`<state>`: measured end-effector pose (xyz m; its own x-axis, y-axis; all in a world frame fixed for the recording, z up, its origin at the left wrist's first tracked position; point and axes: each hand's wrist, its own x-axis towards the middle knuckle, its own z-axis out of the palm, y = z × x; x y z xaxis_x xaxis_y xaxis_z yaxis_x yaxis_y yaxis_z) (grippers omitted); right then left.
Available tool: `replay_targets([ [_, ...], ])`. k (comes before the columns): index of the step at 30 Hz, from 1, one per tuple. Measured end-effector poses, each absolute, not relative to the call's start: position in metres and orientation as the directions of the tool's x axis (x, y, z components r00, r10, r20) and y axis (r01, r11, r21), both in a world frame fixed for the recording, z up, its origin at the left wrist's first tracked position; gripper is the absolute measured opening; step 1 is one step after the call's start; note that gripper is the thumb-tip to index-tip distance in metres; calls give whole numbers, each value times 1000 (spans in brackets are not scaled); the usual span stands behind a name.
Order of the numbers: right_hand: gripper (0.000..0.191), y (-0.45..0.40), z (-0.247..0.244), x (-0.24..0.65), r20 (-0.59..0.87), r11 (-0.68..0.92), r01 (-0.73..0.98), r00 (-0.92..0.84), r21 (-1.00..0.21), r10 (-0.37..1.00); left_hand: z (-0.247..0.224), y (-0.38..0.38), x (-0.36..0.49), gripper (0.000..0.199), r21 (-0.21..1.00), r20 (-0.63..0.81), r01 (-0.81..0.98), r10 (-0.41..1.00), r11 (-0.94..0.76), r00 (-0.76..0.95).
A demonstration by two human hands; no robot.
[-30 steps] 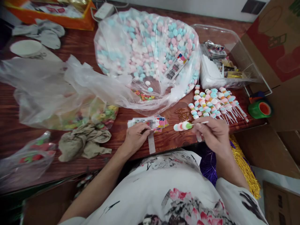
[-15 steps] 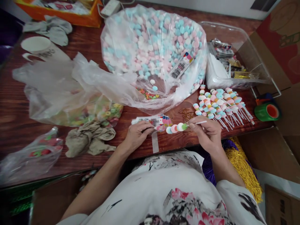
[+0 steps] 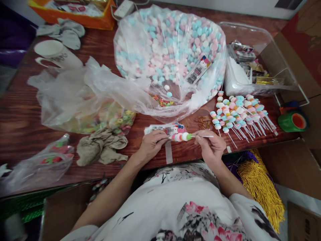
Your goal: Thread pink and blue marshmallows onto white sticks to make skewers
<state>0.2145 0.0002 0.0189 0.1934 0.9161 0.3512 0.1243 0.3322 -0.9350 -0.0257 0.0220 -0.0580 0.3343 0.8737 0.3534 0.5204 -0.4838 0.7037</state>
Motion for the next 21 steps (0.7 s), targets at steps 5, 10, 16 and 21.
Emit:
replay_targets([
  [5, 1, 1, 13, 212, 316, 309, 67, 245, -949, 917, -59, 18, -24, 17, 657, 436, 505, 829, -560, 351],
  [10, 4, 4, 11, 214, 278, 278, 21, 174, -960, 945, -42, 18, -22, 14, 643, 476, 498, 813, -582, 335],
  [16, 3, 13, 19, 214, 183, 248, -238, 264, -939, 947, -15, 24, -19, 36, 659, 374, 521, 838, -542, 397],
  [21, 6, 12, 20, 216, 234, 296, -286, 231, -911, 944, -9, 25, -4, 14, 782, 171, 455, 848, -426, 501],
])
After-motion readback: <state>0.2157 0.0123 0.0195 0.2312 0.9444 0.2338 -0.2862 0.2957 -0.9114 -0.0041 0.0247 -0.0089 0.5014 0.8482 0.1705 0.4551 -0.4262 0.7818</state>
